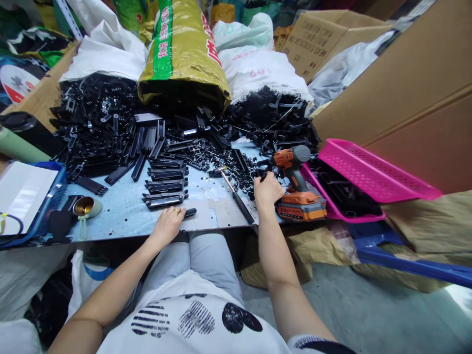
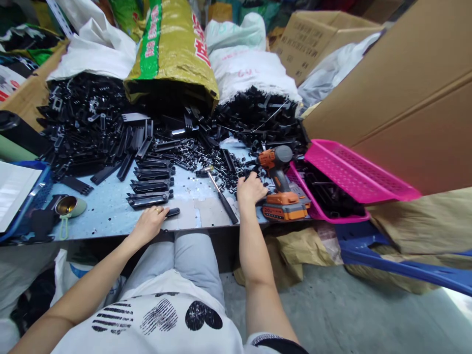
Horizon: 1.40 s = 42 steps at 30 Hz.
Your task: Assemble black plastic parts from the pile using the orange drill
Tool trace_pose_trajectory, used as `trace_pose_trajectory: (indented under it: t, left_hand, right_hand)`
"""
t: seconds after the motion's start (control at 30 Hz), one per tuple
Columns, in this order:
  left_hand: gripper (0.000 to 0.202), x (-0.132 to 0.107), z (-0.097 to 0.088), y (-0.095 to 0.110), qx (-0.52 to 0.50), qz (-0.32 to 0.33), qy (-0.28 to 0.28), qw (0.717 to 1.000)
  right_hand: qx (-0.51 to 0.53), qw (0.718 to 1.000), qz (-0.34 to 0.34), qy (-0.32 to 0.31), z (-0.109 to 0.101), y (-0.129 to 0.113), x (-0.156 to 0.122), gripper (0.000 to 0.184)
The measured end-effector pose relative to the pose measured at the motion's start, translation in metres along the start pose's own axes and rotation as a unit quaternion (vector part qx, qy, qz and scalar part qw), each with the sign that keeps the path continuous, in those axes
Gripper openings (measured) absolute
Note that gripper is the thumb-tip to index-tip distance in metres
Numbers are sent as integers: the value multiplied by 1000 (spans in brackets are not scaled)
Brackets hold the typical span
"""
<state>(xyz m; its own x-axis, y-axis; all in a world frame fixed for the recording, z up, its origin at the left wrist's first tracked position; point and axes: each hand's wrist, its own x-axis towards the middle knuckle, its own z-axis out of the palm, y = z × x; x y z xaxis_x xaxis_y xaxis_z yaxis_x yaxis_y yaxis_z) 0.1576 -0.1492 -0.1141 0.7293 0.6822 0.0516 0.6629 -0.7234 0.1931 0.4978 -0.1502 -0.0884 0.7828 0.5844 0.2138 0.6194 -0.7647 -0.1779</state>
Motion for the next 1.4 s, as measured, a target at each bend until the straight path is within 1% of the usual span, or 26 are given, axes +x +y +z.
trace_pose_trajectory:
  t: [0.07,0.13,0.17,0.2,0.27,0.3,0.33,0.37,0.43,0.47,0.5,0.53,0.57,0.63,0.7,0.73,0.8,0.83,0.87,0.9,0.97,1.1,1.2,1.23,1.3,1.4]
  left_hand:
    - [34,2,-5,0,-32,-5,30,999]
    - [40,7,-12,4,-61,1,95,994]
    - [45,12,-15,7,-67,7,130,989]
    - [48,17,-18,10,-69,14,160,985]
    - [45,27,-20,18,-75,32,190,978]
    - [40,31,-20,22,-84,38,193,977]
    - [36,34,-19,27,-95,41,196,975]
    - [33,36,-16,31,-107,37,202,973]
    - [32,38,-11,40,-121,16,222,967]
    - [32,37,-9,44,-124,8,228,966]
    - [33,36,-7,46,-124,9,224,967]
    - [35,35,-6,47,-121,14,208,970]
    - [37,33,-5,46,-115,19,182,976]
    - [42,29,-4,36,-99,17,112,989]
    - [39,24,-2,21,-84,8,31,996]
    - [35,23,-1,13,-80,9,-7,997]
    - [30,21,2,1,-80,21,-63,995]
    - [30,21,2,-2,-84,26,-77,993]
    - [32,21,2,-4,-89,29,-83,992]
    - [34,22,1,-4,-94,30,-85,992]
    - [39,23,-2,-1,-98,27,-86,991]
    - [38,24,-10,6,-90,21,-83,992]
    - [63,22,-10,7,-99,32,-57,993]
    - [68,21,-9,7,-107,35,-47,993]
    - [63,18,-6,6,-123,40,-27,991]
    - [47,14,-2,3,-132,53,11,990]
  right_hand:
    - [54,996,-62,38,-28,0,-26,38]
    - [134,979,-146,54,-60,0,-53,38]
    - [183,963,-192,45,-75,-1,-66,37]
    - [237,942,-238,21,-89,-4,-78,35]
    - [337,887,-311,-45,-105,-12,-97,30]
    - [382,863,-324,-66,-107,-17,-105,29]
    - [425,844,-318,-72,-105,-24,-112,31]
    - [466,831,-296,-68,-98,-31,-118,36]
    - [535,809,-235,-64,-78,-46,-127,50]
    - [560,796,-214,-84,-66,-52,-131,54]
    - [575,782,-207,-120,-55,-57,-134,53]
    - [580,771,-209,-160,-45,-59,-135,51]
    - [575,764,-218,-195,-38,-58,-134,48]
    - [524,772,-267,-241,-32,-47,-127,48]
    - [420,784,-360,-281,-31,-29,-114,48]
    - [352,779,-419,-308,-31,-20,-108,48]
    - [213,741,-535,-346,-29,-7,-100,46]
    - [149,721,-581,-347,-27,-4,-98,43]
    - [94,708,-615,-335,-23,-3,-99,41]
    - [50,703,-635,-316,-19,-5,-101,40]
    - [-5,714,-644,-274,-12,-11,-107,41]
    - [-35,738,-634,-230,-7,-23,-119,43]
    - [-32,756,-627,-185,-11,-23,-125,44]
    - [-29,761,-626,-168,-13,-22,-128,44]
    - [-23,768,-624,-138,-19,-22,-132,43]
    - [-21,771,-627,-110,-28,-25,-136,39]
